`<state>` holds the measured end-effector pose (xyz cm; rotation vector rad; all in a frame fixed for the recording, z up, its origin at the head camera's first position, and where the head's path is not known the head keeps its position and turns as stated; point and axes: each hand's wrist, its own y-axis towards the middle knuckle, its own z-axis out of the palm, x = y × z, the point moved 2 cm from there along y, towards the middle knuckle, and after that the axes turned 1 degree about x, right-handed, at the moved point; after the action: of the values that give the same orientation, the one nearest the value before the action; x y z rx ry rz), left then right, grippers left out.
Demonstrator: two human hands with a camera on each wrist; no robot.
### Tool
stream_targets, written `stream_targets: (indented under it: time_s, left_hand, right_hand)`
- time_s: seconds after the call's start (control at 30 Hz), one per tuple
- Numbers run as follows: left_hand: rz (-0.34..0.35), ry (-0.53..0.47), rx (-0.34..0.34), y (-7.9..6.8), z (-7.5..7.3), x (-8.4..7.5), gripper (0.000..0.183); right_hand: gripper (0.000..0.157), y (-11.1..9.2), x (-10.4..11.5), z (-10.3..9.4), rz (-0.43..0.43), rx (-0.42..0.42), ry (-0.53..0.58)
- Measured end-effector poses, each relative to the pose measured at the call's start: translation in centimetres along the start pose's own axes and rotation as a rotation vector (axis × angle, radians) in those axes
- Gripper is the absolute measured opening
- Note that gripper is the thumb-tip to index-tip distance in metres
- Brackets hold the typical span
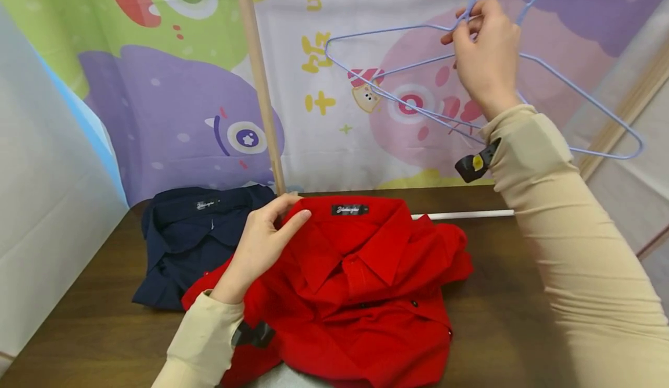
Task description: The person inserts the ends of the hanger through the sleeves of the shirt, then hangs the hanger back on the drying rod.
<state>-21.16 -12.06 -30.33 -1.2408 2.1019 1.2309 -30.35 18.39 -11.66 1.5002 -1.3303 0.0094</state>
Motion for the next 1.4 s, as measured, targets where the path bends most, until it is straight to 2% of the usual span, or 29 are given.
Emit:
stream_targets:
  time_s: [0.17,0.4,0.53,0.73,0.87,1.0,1.23,1.4]
  left_hand:
    - [0.001,0.007,-0.011,0.0,-0.3,-0.1,0.018]
    - [-0.007,0.012,-0.015,0.0,-0.5,-0.1,0.02]
    - [-0.013,0.012,-0.023,-0.1,-0.6,-0.2,0.021]
    - [-0.015,-0.005,-0.012,-0.2,-0.6,-0.5,0.021]
    - [-0.014,-0.013,-0.012,-0.2,-0.6,-0.4,0.021]
    - [-0.011,-0.024,-0.021,-0.3,-0.8,-0.5,0.022]
    - [-0.015,-0.053,-0.028,-0.4,-1.2,-0.6,0.02]
    - [-0.037,-0.073,-0.024,-0.6,-1.4,-0.6,0.022]
  right_hand:
    - [0.016,-0.5,0.7,-0.7,0.019,-0.033,0.219]
    - [0.023,-2.1,0.8,-0.6,0.081,-0.03,0.338]
    - [0.023,-3.1,0.3,-0.3,0.11,-0.032,0.488]
    - [0.031,-5.0,-1.0,-0.2,0.16,-0.105,0.738]
    - [0.03,-6.3,-1.9,-0.5,0.203,-0.148,0.871]
    - [0.026,-7.5,-2.7,-0.7,0.222,-0.19,0.947]
    - [0.024,-9.8,-3.7,-1.0,0.143,-0.29,1.053]
    - [0.021,-11.4,-4.2,-1.3,0.18,-0.313,1.18]
